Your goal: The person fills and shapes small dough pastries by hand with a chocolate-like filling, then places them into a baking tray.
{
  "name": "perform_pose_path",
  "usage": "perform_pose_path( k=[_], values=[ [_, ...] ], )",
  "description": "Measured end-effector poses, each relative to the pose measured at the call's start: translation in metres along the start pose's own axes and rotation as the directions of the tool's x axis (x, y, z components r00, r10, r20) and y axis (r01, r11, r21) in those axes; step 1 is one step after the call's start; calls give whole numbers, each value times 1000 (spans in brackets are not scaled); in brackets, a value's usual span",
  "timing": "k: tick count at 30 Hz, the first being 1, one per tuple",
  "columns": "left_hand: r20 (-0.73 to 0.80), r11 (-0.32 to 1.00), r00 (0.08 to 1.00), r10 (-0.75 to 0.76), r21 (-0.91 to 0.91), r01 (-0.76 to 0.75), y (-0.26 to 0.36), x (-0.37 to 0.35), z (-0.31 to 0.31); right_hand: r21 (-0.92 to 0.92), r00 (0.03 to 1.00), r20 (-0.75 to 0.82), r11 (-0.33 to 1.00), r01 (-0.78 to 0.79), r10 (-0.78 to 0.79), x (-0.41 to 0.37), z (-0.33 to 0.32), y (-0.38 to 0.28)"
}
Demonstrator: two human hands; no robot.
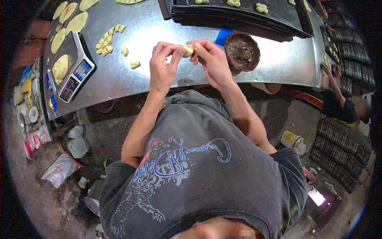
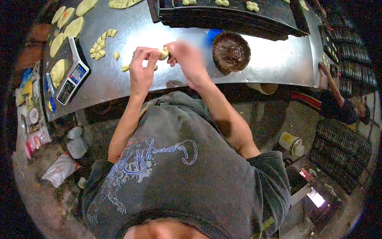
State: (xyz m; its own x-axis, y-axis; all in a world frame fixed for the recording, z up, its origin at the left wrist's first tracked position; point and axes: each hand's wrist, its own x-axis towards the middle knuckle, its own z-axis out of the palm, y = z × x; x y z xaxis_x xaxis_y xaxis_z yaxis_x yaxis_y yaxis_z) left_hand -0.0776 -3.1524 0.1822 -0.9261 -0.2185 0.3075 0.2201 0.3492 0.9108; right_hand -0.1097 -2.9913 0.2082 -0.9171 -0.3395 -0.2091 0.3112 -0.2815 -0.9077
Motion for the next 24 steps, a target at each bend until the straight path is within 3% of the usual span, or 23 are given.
perform_pose_path(
  k=[1, 2, 4, 7, 10, 11, 12, 13, 14, 17, 19, 21, 24],
  values=[
    [15, 998, 998, -53, -25, 53, 1, 0, 1, -111, 996, -19, 990, 81, -84, -4, 6, -3],
    [41, 979, 985, -165, -111, 169, 0, -1, 1, -220, 961, -7, 938, 267, -276, -6, 11, 0],
    [128, 880, 920, -370, -269, 391, 1, -1, 3, -386, 915, 121, 831, 401, -385, -6, 0, 1],
    [0, 824, 906, -424, -416, 385, 16, 2, 25, -519, 834, 298, 655, 549, -464, -13, -9, -11],
    [235, 712, 838, -493, -445, 544, 25, 4, 27, -512, 741, 413, 538, 669, -529, -20, -7, -23],
    [312, 669, 804, -507, -445, 595, 25, 5, 28, -539, 782, 395, 567, 622, -482, -22, -9, -27],
    [274, 736, 819, -505, -359, 574, 8, 1, 28, -566, 819, 377, 592, 573, -433, -24, -11, -31],
    [218, 778, 864, -453, -377, 503, 14, -1, 32, -592, 853, 357, 614, 521, -380, -26, -15, -34],
    [160, 815, 903, -399, -390, 429, 23, -5, 36, -535, 896, 309, 721, 440, -318, -19, -24, -25],
    [58, 887, 968, -244, -391, 247, 28, -17, 43, -417, 958, 174, 864, 281, -228, -1, -45, -14],
    [-12, 892, 988, -155, -431, 134, 26, -24, 51, -288, 976, 169, 940, 185, -140, 3, -49, -15],
    [-6, 947, 994, -106, -306, 99, 35, -29, 48, -125, 967, 250, 989, 83, -50, 5, -46, -21],
    [-65, 979, 991, -116, -176, 103, 42, -30, 50, -172, 976, 198, 977, 128, -93, 6, -36, -18]
  ],
)
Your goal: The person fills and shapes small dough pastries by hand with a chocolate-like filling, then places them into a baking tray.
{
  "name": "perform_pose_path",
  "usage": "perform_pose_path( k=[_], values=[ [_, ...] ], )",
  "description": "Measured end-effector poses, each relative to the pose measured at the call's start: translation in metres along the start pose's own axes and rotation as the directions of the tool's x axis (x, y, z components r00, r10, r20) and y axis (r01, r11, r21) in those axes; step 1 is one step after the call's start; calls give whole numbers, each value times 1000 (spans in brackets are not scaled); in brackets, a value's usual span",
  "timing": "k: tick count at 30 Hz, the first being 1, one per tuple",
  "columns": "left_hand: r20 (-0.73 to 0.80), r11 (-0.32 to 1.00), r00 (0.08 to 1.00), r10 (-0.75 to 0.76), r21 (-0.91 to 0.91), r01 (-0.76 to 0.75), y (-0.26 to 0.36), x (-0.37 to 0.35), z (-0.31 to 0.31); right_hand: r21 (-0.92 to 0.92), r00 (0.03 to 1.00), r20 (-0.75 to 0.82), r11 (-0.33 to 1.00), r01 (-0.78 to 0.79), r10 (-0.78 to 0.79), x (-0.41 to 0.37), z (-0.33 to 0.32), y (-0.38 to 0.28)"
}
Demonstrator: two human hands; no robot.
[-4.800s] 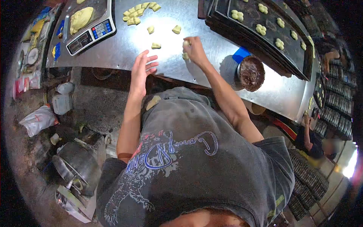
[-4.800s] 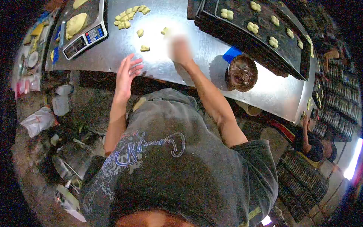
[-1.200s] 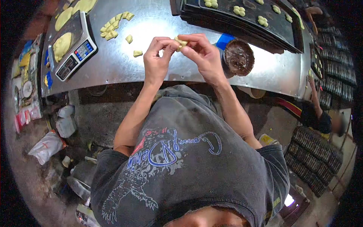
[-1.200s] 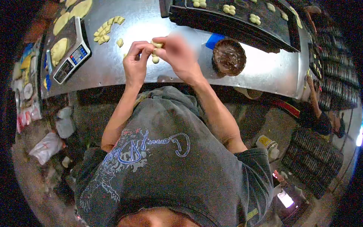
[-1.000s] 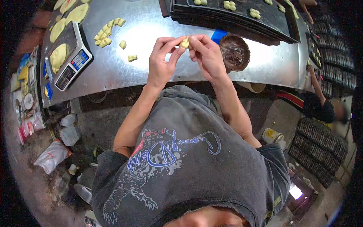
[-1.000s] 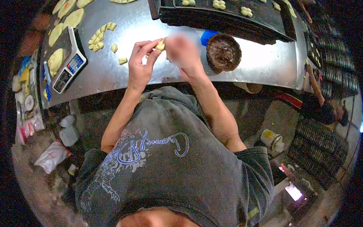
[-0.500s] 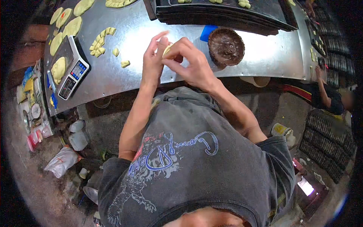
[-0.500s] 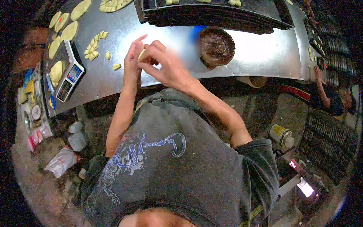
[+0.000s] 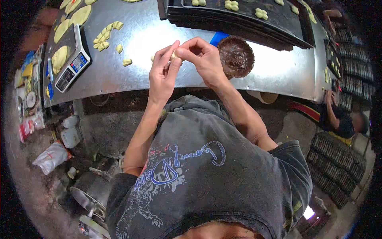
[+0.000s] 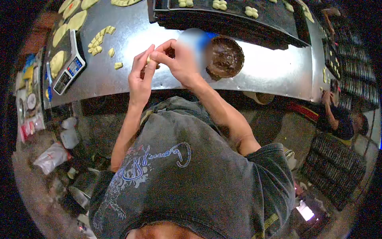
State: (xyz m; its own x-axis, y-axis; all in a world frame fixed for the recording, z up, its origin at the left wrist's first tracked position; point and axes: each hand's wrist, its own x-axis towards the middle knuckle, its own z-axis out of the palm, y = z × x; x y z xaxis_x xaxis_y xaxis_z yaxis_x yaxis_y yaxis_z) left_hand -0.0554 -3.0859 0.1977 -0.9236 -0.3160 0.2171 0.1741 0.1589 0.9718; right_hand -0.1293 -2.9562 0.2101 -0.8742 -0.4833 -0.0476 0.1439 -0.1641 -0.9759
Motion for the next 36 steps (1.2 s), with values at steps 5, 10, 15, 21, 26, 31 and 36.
perform_pose_path(
  k=[5, 10, 15, 21, 26, 31, 36],
  values=[
    [-160, 954, 963, -218, -245, 176, 0, 6, -15, -489, 900, 128, 763, 424, -418, -6, 36, -13],
    [-94, 926, 926, -365, -136, 351, 10, 5, -34, -700, 821, 214, 503, 506, -529, 15, 44, 1],
    [50, 916, 945, -325, -231, 327, -15, 7, -55, -152, 978, 156, 981, -118, 142, 44, 59, 3],
    [159, 701, 786, -597, -374, 607, -58, 5, -86, -677, 813, 306, 488, 551, -495, 49, 61, 75],
    [415, 558, 579, -702, -184, 809, -49, 0, -130, -498, 970, 202, 867, -16, 134, 23, 63, 81],
    [110, 699, 719, -687, -171, 694, -103, -18, -175, -686, 986, -126, 709, -164, 105, 65, 34, 182],
    [-156, 758, 750, -643, -275, 592, -105, -14, -235, -878, 972, -54, 453, -155, 228, 72, 54, 213]
  ],
)
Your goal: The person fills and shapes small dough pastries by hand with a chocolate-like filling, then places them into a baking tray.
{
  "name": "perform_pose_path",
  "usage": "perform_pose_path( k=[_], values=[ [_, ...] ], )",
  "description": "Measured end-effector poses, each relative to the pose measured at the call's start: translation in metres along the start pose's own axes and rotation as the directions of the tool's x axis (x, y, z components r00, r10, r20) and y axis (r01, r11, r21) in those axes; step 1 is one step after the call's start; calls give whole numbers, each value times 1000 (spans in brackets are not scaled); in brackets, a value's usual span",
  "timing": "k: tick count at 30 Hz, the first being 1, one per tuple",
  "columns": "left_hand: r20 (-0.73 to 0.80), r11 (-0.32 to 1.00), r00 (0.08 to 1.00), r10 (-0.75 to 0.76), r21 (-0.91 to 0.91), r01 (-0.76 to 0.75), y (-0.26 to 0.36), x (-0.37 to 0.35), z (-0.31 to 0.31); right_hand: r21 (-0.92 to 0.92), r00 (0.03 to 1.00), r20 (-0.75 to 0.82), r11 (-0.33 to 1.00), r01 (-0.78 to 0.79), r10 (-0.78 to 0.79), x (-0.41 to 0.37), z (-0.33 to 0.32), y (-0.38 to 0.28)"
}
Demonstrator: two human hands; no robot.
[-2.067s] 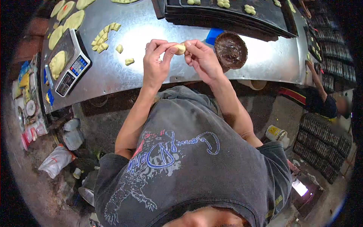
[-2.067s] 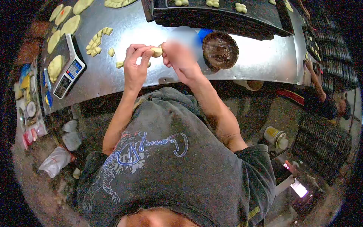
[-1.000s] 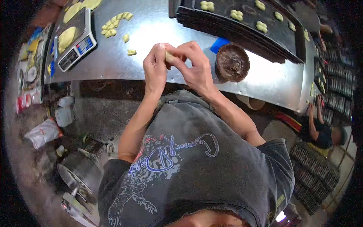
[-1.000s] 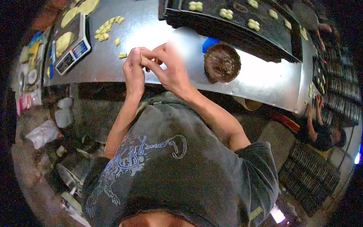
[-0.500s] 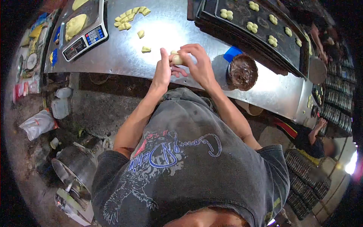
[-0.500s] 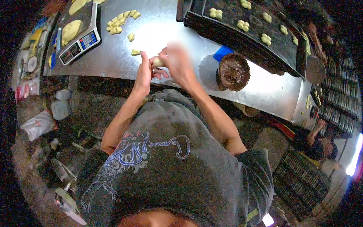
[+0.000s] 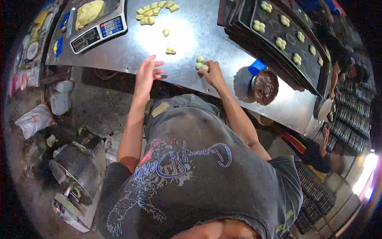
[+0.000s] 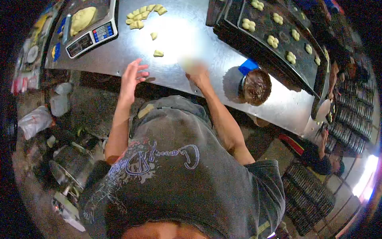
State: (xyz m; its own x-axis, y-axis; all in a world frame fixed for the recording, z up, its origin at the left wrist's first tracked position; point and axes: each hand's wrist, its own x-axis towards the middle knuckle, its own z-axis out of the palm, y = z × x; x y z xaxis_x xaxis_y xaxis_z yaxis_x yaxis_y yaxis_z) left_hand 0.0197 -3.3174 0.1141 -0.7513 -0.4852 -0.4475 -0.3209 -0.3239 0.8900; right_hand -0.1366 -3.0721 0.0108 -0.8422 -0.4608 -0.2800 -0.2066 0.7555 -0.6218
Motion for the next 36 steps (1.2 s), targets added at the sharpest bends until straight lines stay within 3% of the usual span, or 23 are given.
perform_pose_path(
  k=[3, 4, 7, 8, 11, 15, 17, 20, 23, 25, 27, 29, 30, 32, 34, 36],
  values=[
    [-161, 995, 985, 60, -64, -71, 5, 0, -34, -249, 980, -192, 969, 6, -55, 8, 1, -32],
    [-208, 994, 976, 68, -73, -85, 4, -1, -46, -152, 974, -211, 987, 49, -80, 19, 13, -36],
    [-301, 986, 951, 70, -122, -111, 3, -5, -71, -63, 889, -89, 893, 445, -449, 62, 46, -43],
    [-314, 984, 947, 73, -132, -119, 3, -7, -75, -94, 900, -57, 899, 427, -433, 64, 50, -64],
    [-318, 980, 945, 76, -149, -128, 3, -14, -79, -326, 788, -121, 774, 543, -604, 71, 64, -114],
    [-284, 988, 957, 54, -122, -92, 0, -15, -68, -193, 867, 182, 848, 494, -464, 102, 97, -106],
    [-255, 987, 965, 64, -128, -99, 0, -13, -57, 115, 885, 248, 919, 376, -393, 97, 82, -117],
    [-232, 986, 968, 94, -111, -123, -5, -9, -33, 350, 841, 371, 898, 266, -393, 39, 19, -159],
    [-219, 920, 975, 47, -371, -127, -17, 2, 3, 652, 801, 392, 751, 106, -453, -15, -6, -167],
    [-86, 839, 995, -45, -544, -9, 1, -4, 31, 763, 780, 320, 635, 125, -538, -44, -13, -165],
    [40, 730, 995, -97, -677, 98, 20, -13, 57, 558, 770, 15, 645, 523, -637, -65, -31, -166],
    [107, 712, 993, -41, -695, 104, 24, -15, 77, 349, 747, -70, 685, 639, -661, -66, -48, -149],
    [148, 707, 989, -24, -697, 121, 28, -21, 87, 239, 733, -103, 698, 675, -673, -69, -55, -140],
    [193, 742, 981, 7, -659, 124, 39, -33, 111, 446, 874, -122, 760, 472, -471, -76, -70, -123],
    [148, 876, 920, 363, -391, -283, 37, -34, 133, 621, 960, -118, 736, 270, -252, -84, -94, -115],
    [222, 735, 704, 674, -103, -671, 35, -33, 152, 873, 982, -13, 477, 103, -188, -94, -116, -107]
  ],
)
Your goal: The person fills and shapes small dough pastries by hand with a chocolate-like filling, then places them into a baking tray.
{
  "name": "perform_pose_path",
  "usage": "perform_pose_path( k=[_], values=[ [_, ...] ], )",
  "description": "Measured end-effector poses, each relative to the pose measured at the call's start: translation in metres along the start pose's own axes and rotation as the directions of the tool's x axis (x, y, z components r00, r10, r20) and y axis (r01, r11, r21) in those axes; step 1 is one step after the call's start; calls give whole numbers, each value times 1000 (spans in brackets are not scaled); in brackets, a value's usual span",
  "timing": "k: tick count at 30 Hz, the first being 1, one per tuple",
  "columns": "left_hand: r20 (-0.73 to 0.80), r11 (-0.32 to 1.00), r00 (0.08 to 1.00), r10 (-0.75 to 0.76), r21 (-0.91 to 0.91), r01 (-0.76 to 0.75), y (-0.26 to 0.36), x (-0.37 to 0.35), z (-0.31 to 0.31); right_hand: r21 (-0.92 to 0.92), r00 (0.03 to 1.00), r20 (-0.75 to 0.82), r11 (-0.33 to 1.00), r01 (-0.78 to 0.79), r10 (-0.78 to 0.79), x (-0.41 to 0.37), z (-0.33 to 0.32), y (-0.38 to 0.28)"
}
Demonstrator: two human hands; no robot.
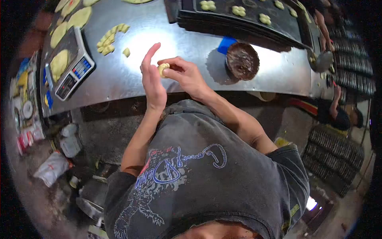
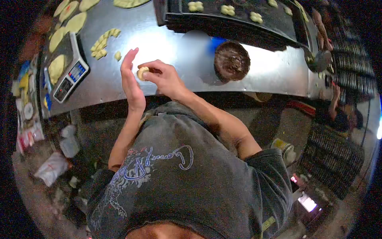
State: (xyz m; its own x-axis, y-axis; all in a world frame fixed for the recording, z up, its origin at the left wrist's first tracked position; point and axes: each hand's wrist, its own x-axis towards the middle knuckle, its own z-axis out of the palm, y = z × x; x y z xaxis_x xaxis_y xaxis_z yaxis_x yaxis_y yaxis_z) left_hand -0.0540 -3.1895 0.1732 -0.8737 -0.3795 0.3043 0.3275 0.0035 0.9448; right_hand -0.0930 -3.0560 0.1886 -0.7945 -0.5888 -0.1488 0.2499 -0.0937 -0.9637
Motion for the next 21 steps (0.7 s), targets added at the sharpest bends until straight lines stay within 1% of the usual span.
perform_pose_path(
  k=[1, 2, 3, 4, 5, 6, 7, 8, 9, 10, 11, 12, 14, 15, 16, 17, 18, 19, 20, 21],
  values=[
    [98, 967, 980, 176, 169, -191, -2, 2, 8, 193, 998, 19, 980, -54, 51, -5, -7, -5],
    [219, 870, 919, 328, 308, -384, -3, 2, 16, 307, 998, 38, 950, -57, 48, -12, -12, -7],
    [356, 716, 821, 446, 409, -566, -4, 1, 24, 436, 994, 33, 893, -108, 104, -21, -19, -6],
    [320, 717, 806, 497, 371, -590, -2, 0, 36, 559, 987, 40, 815, -152, 157, -30, -27, -4],
    [352, 723, 787, 507, 323, -611, -6, -2, 47, 670, 977, 58, 718, -189, 204, -37, -35, -2],
    [381, 728, 767, 517, 276, -627, -14, -4, 60, 691, 981, 95, 699, -187, 168, -45, -45, 0],
    [406, 734, 748, 525, 229, -640, -19, -9, 73, 708, 985, 77, 687, -162, 153, -54, -57, 2],
    [382, 810, 795, 471, 170, -562, -15, -17, 92, 724, 989, 60, 676, -138, 138, -62, -70, 3],
    [426, 865, 811, 401, 116, -488, -18, -26, 104, 739, 992, 44, 664, -113, 121, -70, -83, 5],
    [500, 911, 817, 287, 120, -394, -19, -35, 114, 707, 976, -26, 695, -135, 215, -78, -96, 11],
    [568, 946, 805, 171, 135, -295, -21, -41, 121, 629, 975, -26, 762, -156, 221, -81, -114, 18],
    [633, 908, 747, 205, 162, -386, -26, -42, 127, 524, 969, -66, 835, -169, 238, -83, -135, 22],
    [617, 974, 787, 3, 177, -143, -40, -60, 138, 302, 956, -198, 941, -150, 216, -82, -180, 27],
    [605, 983, 790, -98, 184, -19, -47, -69, 143, 190, 944, -284, 975, -117, 169, -77, -202, 29],
    [616, 958, 735, -284, 146, 248, -54, -71, 149, 59, 895, -410, 985, -164, 173, -71, -227, 39],
    [589, 891, 693, -416, 110, 440, -71, -73, 156, -66, 835, -528, 973, -222, 154, -65, -249, 53],
    [568, 787, 625, -536, 68, 613, -93, -74, 163, -310, 826, -564, 932, -187, -22, -64, -261, 69],
    [554, 649, 532, -640, 19, 761, -110, -73, 170, -449, 850, -527, 856, -255, -23, -63, -267, 83],
    [524, 559, 499, -691, -52, 828, -116, -70, 179, -580, 871, -491, 753, -311, -18, -63, -268, 89],
    [499, 459, 457, -737, -126, 879, -123, -68, 188, -714, 888, -459, 598, -365, -5, -62, -269, 94]
  ],
)
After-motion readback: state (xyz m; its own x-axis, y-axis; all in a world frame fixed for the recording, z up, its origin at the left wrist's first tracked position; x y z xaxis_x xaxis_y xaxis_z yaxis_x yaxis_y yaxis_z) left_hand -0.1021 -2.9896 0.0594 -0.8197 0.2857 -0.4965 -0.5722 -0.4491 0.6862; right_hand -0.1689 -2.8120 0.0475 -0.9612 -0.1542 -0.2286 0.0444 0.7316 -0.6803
